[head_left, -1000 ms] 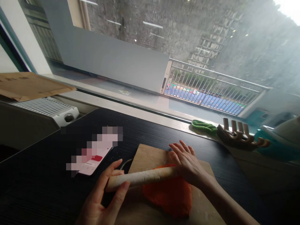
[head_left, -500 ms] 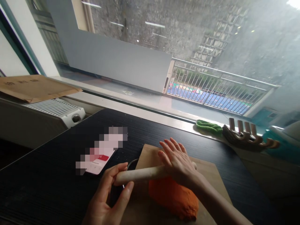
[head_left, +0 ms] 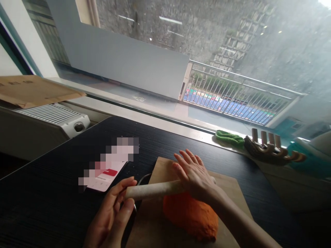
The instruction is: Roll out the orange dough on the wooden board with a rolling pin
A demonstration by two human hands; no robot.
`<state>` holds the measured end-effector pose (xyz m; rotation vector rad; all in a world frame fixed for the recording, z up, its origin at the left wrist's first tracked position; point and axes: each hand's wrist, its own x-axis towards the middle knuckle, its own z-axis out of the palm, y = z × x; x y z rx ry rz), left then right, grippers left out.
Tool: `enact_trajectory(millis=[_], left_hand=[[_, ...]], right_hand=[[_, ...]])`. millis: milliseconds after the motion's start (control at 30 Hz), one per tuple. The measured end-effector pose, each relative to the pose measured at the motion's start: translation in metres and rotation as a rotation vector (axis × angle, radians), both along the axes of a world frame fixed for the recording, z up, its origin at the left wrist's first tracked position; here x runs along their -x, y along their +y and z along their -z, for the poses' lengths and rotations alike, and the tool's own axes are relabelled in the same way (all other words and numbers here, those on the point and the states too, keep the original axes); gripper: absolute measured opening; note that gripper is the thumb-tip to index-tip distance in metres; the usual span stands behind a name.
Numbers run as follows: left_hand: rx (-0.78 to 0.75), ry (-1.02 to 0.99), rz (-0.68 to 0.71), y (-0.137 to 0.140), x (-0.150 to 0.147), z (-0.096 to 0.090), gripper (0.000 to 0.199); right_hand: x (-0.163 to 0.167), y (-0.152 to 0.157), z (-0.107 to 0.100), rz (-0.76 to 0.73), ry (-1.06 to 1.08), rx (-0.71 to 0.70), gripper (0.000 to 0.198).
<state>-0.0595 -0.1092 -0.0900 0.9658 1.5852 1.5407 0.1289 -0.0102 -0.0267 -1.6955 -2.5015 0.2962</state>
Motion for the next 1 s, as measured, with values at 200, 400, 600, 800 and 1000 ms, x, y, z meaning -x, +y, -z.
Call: enact_trajectory(millis=[200,400,600,800,1000], left_hand=[[0.08,-0.003,0.037,0.002,0.01,0.01,0.046],[0.051,-0.076,0.004,0.007,-0.002,-0.005,0.048],[-0.213,-0.119,-0.06,0.016,-0.008,-0.002,0.04],[-0.241,-0.204,-0.006,0.019,-0.002,0.002,0.041],[-0.214,-0.198,-0.045,0.012,-0.01,-0.011,0.038]], right_hand=[[-0.031,-0.059,0.013,-0.119,-0.032,-0.058,0.051],[-0.017,-0.034,0.006,-0.04,-0.018,-0.008,0.053],[0.004,0.007,-0.005,0.032,0.026,0.079,0.058],[-0.029,-0.06,0.008,-0.122,-0.003,0.033,0.056],[-0.016,-0.032,0.005,-0.03,0.001,0.014,0.053]])
